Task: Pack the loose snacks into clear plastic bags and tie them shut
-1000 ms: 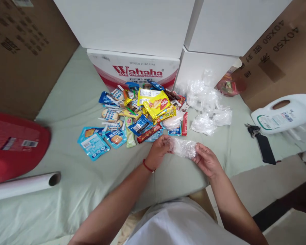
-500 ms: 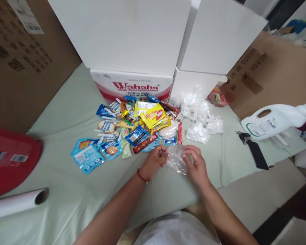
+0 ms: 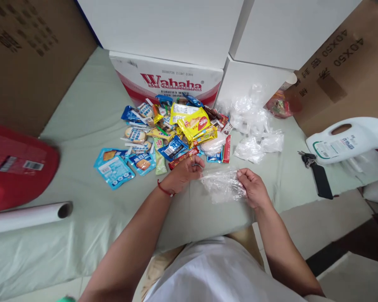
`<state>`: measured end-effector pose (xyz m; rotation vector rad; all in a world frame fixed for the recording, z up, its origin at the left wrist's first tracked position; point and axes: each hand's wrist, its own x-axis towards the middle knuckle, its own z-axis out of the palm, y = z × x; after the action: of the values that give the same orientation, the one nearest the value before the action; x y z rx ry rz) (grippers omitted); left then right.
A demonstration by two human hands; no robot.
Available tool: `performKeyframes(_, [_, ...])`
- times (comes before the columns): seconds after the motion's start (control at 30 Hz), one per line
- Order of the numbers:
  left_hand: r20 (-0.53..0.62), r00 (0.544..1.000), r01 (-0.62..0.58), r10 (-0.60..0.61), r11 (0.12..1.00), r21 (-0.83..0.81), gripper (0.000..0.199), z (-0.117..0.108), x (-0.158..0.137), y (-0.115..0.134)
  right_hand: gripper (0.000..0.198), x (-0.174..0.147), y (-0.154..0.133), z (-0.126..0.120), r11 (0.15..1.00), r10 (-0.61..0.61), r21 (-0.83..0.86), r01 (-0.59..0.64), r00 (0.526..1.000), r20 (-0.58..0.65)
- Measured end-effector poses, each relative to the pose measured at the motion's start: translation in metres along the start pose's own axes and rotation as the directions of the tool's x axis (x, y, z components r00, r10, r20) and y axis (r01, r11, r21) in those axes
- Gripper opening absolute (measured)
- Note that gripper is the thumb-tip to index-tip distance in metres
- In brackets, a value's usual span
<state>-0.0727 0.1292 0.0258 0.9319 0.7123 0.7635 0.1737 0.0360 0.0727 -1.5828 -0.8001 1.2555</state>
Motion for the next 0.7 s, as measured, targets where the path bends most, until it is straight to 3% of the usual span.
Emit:
performKeyframes(0.1, [-0.142, 0.988, -0.06, 0.057, 0.998, -0.018, 0.044, 0.005, 0.001, 0.003, 0.048, 0.0, 0.002, 0.002, 0.999, -0.02, 0.038, 0.023, 0.995, -0.094])
performKeyframes(0.17, [-0.307, 0.938, -0.162, 0.16, 0.987, 0.018, 0.037, 0.014, -0.003, 0.006, 0.048, 0.0, 0.003, 0.003, 0.997, -0.044, 0.05, 0.053, 0.984, -0.17])
performKeyframes(0.23, [-0.39, 0.881, -0.236, 0.268, 0.963, 0.129, 0.029, 0.029, -0.012, 0.009, 0.047, 0.0, 0.004, 0.004, 0.995, -0.069, 0.051, 0.081, 0.975, -0.21])
performKeyframes(0.27, [-0.377, 0.874, -0.242, 0.307, 0.947, 0.21, 0.028, 0.039, -0.018, 0.009, 0.047, -0.001, 0.005, 0.005, 0.995, -0.08, 0.048, 0.092, 0.973, -0.215])
performKeyframes(0.33, [-0.274, 0.902, -0.205, 0.335, 0.889, 0.41, 0.029, 0.063, -0.028, 0.007, 0.045, -0.003, 0.006, 0.009, 0.993, -0.099, 0.043, 0.11, 0.974, -0.203])
performKeyframes(0.43, [-0.189, 0.913, -0.142, 0.362, 0.717, 0.683, 0.049, 0.095, -0.036, -0.005, 0.044, -0.006, 0.006, 0.015, 0.991, -0.104, 0.063, 0.114, 0.983, -0.15])
performKeyframes(0.5, [-0.162, 0.925, -0.109, 0.343, 0.65, 0.752, 0.027, 0.104, -0.034, -0.012, 0.047, -0.007, 0.006, 0.017, 0.991, -0.09, 0.096, 0.097, 0.993, -0.077])
performKeyframes(0.57, [-0.206, 0.92, -0.078, 0.334, 0.669, 0.739, 0.005, 0.1, -0.031, -0.016, 0.052, -0.008, 0.005, 0.015, 0.99, -0.084, 0.113, 0.085, 0.996, -0.009])
performKeyframes(0.7, [-0.429, 0.83, -0.026, 0.356, 0.793, 0.609, 0.014, 0.076, -0.03, -0.016, 0.044, -0.009, 0.006, 0.004, 0.994, -0.032, 0.108, 0.029, 0.999, 0.024])
